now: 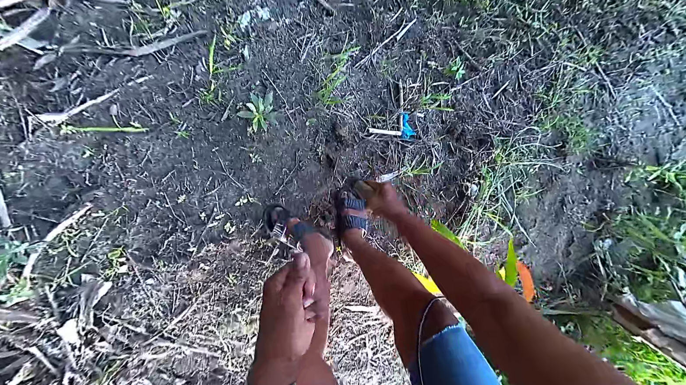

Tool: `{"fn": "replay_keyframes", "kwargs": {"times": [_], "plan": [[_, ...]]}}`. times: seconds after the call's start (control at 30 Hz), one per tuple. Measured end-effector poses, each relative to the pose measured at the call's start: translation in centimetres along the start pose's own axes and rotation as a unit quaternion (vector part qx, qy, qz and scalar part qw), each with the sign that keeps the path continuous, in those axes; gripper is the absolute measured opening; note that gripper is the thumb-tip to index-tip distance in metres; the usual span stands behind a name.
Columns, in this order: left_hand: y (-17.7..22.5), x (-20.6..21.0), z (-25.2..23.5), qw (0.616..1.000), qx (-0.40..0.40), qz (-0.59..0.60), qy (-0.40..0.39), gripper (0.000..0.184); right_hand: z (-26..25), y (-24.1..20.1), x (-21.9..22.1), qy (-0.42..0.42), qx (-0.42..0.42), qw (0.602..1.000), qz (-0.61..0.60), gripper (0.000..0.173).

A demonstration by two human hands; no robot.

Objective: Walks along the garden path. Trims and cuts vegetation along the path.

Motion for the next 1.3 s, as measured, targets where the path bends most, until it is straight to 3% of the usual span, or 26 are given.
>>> {"fn": "replay_keyframes", "kwargs": {"times": [0.07,0.17,0.3,0.37,0.43,0.6,0.73,0.9,1.0,1.13,1.23,1.3], "plan": [[0.8,1.0,-1.2,0.998,0.016,0.052,-0.007,0.048,1.0,-0.9,-3.1,0.009,0.007,1.0,-0.011,0.061],[-1.2,1.2,-4.1,0.989,-0.017,0.147,0.012,0.051,1.4,-1.8,-5.6,0.048,0.043,0.997,0.041,0.065],[-2.8,1.5,-8.5,0.976,-0.054,0.211,0.015,0.051,-3.2,-3.6,-3.3,0.066,0.078,0.993,0.061,0.068],[-1.7,1.7,-9.4,0.978,-0.052,0.202,0.019,0.051,-4.7,-4.9,-1.0,0.032,0.072,0.993,0.093,0.061],[0.4,1.5,-10.4,0.978,-0.042,0.206,0.007,0.049,-4.8,-6.5,-1.5,-0.009,0.055,0.988,0.142,0.061],[6.0,-0.2,-14.3,0.98,-0.001,0.197,0.033,0.047,-4.5,-9.4,-12.2,-0.015,0.002,0.976,0.219,0.054],[8.8,-0.8,-18.2,0.981,0.01,0.189,0.054,0.044,-2.6,-12.4,-20.1,0.049,0.025,0.956,0.287,0.064],[10.6,-0.3,-25.3,0.984,0.033,0.16,0.077,0.038,-9.3,-15.2,-25.7,0.115,0.02,0.947,0.299,0.063],[9.6,-0.1,-30.2,0.981,0.046,0.175,0.073,0.034,-17.0,-16.2,-25.3,0.124,0.003,0.938,0.323,0.054],[7.3,-0.2,-36.6,0.979,0.051,0.186,0.067,0.035,-28.6,-17.1,-21.1,0.115,0.003,0.944,0.309,0.049],[5.2,-0.8,-38.1,0.984,0.034,0.153,0.087,0.034,-29.9,-17.7,-16.3,0.088,0.039,0.943,0.32,0.056],[5.0,0.3,-39.9,0.985,0.043,0.152,0.065,0.033,-30.1,-18.0,-15.9,0.105,0.043,0.943,0.312,0.063]]}}
Point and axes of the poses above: each hand's wrist, its own z-axis away from the middle knuckle, its own x-axis out of the palm, y = z × x, the point moved 8 cm from there along -z, towards the middle knuckle, and after that the axes turned 13 degrees about z, right-handed, at the moved point
